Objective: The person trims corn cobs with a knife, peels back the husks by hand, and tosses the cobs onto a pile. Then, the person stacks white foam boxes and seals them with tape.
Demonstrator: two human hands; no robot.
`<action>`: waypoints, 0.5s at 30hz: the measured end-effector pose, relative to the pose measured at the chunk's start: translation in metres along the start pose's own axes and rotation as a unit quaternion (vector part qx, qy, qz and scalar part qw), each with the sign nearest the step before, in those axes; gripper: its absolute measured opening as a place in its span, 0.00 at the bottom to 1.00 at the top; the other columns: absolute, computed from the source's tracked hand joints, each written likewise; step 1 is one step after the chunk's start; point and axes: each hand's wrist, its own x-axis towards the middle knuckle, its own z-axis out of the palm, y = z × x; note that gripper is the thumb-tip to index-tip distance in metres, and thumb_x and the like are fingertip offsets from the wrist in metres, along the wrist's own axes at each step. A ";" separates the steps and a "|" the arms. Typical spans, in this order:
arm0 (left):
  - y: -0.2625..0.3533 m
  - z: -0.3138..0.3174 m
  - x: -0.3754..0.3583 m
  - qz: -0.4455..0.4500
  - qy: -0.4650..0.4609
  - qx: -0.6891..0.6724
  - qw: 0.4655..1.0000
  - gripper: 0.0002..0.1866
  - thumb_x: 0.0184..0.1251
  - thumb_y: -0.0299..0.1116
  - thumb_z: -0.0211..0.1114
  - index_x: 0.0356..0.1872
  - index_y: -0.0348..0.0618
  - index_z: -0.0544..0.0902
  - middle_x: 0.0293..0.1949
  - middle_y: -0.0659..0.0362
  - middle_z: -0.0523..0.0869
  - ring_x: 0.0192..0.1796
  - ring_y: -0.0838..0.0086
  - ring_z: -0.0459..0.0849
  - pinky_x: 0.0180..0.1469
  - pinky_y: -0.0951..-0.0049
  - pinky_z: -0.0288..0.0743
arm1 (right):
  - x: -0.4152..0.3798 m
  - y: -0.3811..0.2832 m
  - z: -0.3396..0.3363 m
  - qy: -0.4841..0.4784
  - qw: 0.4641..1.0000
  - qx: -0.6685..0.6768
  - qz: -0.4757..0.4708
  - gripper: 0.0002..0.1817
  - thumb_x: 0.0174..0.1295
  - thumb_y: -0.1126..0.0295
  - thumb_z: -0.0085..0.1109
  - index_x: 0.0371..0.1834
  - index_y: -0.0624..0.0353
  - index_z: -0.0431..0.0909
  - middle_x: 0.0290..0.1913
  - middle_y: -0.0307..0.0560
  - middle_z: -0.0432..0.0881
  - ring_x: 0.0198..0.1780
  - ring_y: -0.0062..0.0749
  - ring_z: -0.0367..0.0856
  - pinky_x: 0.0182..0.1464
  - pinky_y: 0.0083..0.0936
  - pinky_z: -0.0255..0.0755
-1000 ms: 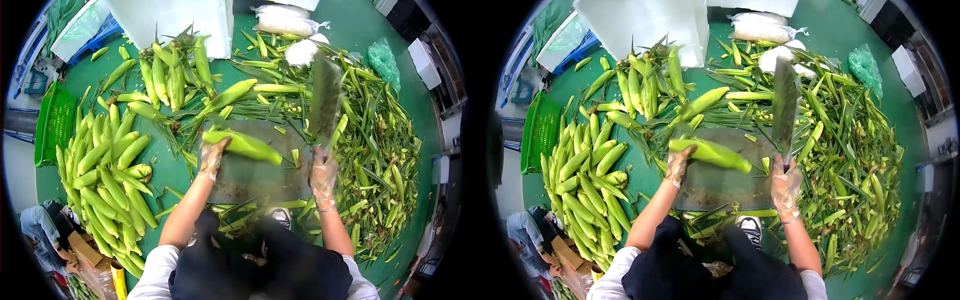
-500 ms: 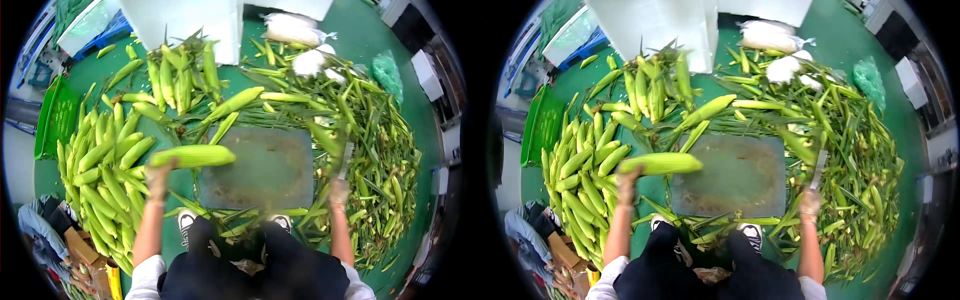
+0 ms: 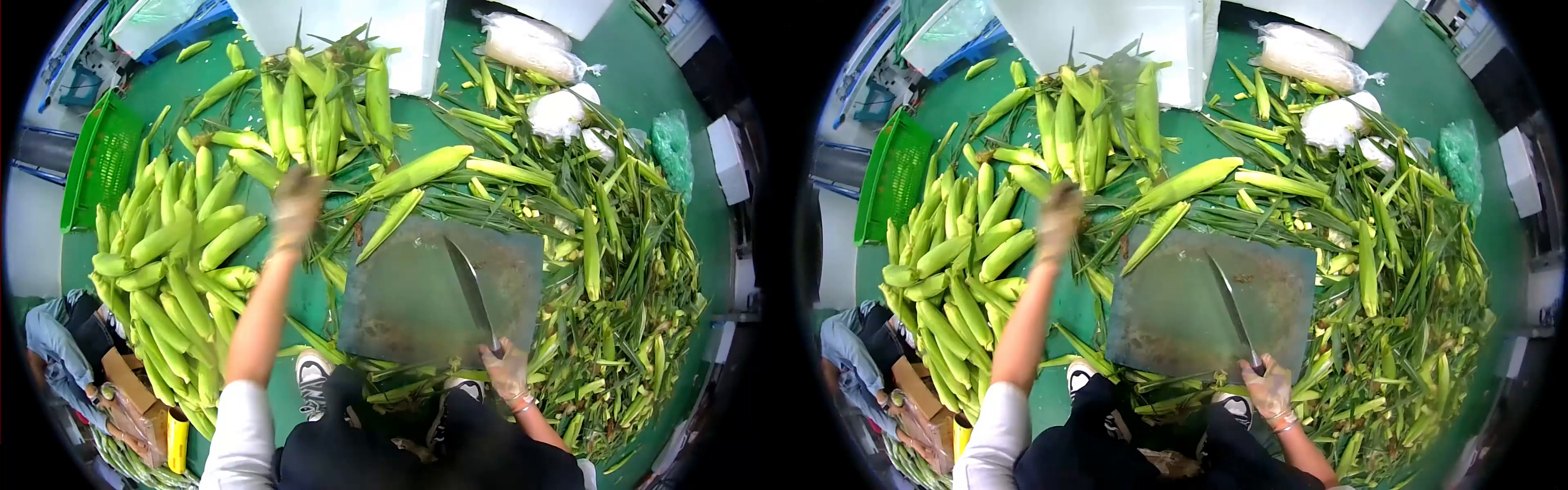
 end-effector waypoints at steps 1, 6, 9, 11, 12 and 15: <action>-0.043 0.076 0.038 0.157 0.070 0.033 0.984 0.26 0.62 0.39 0.63 0.59 0.36 0.72 0.57 0.45 0.76 0.62 0.60 0.74 0.62 0.65 0.69 | 0.000 0.006 0.003 0.025 0.999 0.022 0.000 0.14 0.56 0.62 0.64 0.30 0.63 0.75 0.19 0.46 0.73 0.22 0.30 0.67 0.28 0.30 0.65; 0.014 0.144 0.062 0.127 -0.147 0.391 0.900 0.23 0.47 0.38 0.66 0.48 0.43 0.80 0.44 0.48 0.84 0.48 0.56 0.83 0.50 0.59 0.78 | -0.019 0.036 -0.013 0.103 0.990 0.055 0.082 0.16 0.56 0.60 0.65 0.30 0.65 0.76 0.20 0.54 0.77 0.21 0.46 0.71 0.29 0.35 0.68; -0.022 0.124 0.056 0.163 -0.179 0.477 0.845 0.23 0.49 0.34 0.63 0.51 0.42 0.77 0.43 0.44 0.83 0.49 0.52 0.82 0.51 0.57 0.76 | -0.028 0.042 -0.029 0.092 0.982 0.098 0.131 0.17 0.57 0.61 0.64 0.30 0.67 0.76 0.22 0.56 0.78 0.23 0.47 0.74 0.31 0.36 0.69; -0.047 0.106 0.039 0.224 -0.083 0.329 0.913 0.19 0.51 0.31 0.60 0.47 0.40 0.79 0.40 0.42 0.83 0.49 0.48 0.80 0.51 0.56 0.75 | -0.023 0.060 -0.019 0.121 0.984 0.092 0.097 0.16 0.57 0.61 0.63 0.31 0.67 0.76 0.23 0.57 0.78 0.25 0.48 0.76 0.32 0.37 0.70; -0.039 0.099 0.029 0.223 -0.070 0.307 0.923 0.19 0.52 0.32 0.58 0.47 0.39 0.79 0.40 0.43 0.83 0.47 0.47 0.80 0.50 0.55 0.74 | -0.020 0.057 -0.019 0.124 0.983 0.104 0.085 0.16 0.57 0.61 0.64 0.31 0.67 0.76 0.23 0.57 0.79 0.25 0.49 0.76 0.32 0.37 0.70; 0.014 0.067 -0.033 0.184 -0.103 0.209 0.955 0.17 0.54 0.30 0.57 0.46 0.37 0.78 0.35 0.40 0.81 0.38 0.43 0.79 0.41 0.51 0.70 | -0.026 0.047 -0.030 0.121 0.983 0.116 0.071 0.16 0.58 0.61 0.64 0.33 0.66 0.76 0.23 0.55 0.79 0.25 0.47 0.77 0.32 0.36 0.70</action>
